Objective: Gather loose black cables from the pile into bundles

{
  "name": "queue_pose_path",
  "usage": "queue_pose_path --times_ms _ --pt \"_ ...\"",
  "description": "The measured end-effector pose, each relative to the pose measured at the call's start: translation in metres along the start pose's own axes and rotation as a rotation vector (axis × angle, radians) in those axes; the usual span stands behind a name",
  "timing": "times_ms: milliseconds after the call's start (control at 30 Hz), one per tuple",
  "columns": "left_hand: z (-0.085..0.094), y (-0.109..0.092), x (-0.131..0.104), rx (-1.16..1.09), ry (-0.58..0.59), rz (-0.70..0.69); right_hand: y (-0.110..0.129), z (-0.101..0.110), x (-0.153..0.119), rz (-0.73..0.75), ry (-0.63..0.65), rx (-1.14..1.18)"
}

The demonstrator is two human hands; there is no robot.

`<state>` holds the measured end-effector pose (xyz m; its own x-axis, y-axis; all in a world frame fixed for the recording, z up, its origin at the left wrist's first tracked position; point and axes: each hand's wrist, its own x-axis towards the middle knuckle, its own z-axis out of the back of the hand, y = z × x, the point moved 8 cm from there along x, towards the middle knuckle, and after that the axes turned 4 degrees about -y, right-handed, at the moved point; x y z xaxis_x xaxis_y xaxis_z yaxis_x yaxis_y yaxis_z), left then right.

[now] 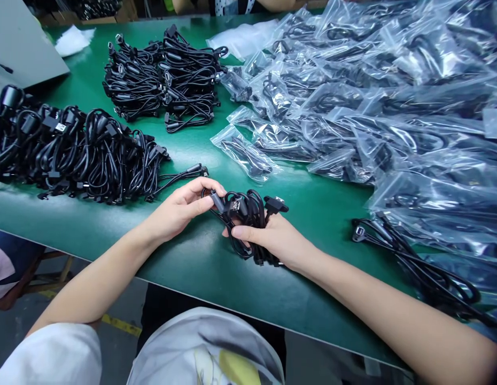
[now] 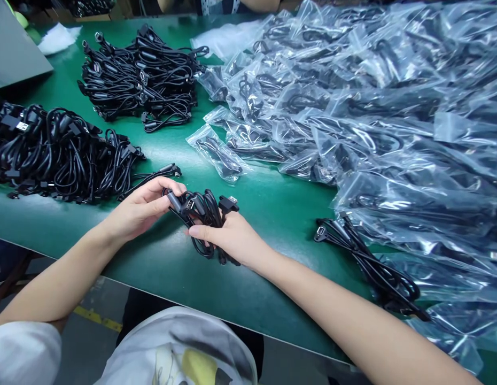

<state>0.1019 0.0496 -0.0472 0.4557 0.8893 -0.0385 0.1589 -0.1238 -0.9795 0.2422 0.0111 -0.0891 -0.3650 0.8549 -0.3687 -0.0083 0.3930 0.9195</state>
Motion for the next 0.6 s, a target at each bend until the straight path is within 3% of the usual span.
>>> queue_pose_path --times_ms 300,600 --pt "0.0077 0.0051 0.0032 0.045 -0.129 0.009 0.0019 0.0007 0.0007 0.027 -0.063 0.112" --pt "0.0045 0.0086 0.0028 -0.102 -0.113 0.075 0.0036 0.0048 0.0009 0.062 -0.123 -0.036"
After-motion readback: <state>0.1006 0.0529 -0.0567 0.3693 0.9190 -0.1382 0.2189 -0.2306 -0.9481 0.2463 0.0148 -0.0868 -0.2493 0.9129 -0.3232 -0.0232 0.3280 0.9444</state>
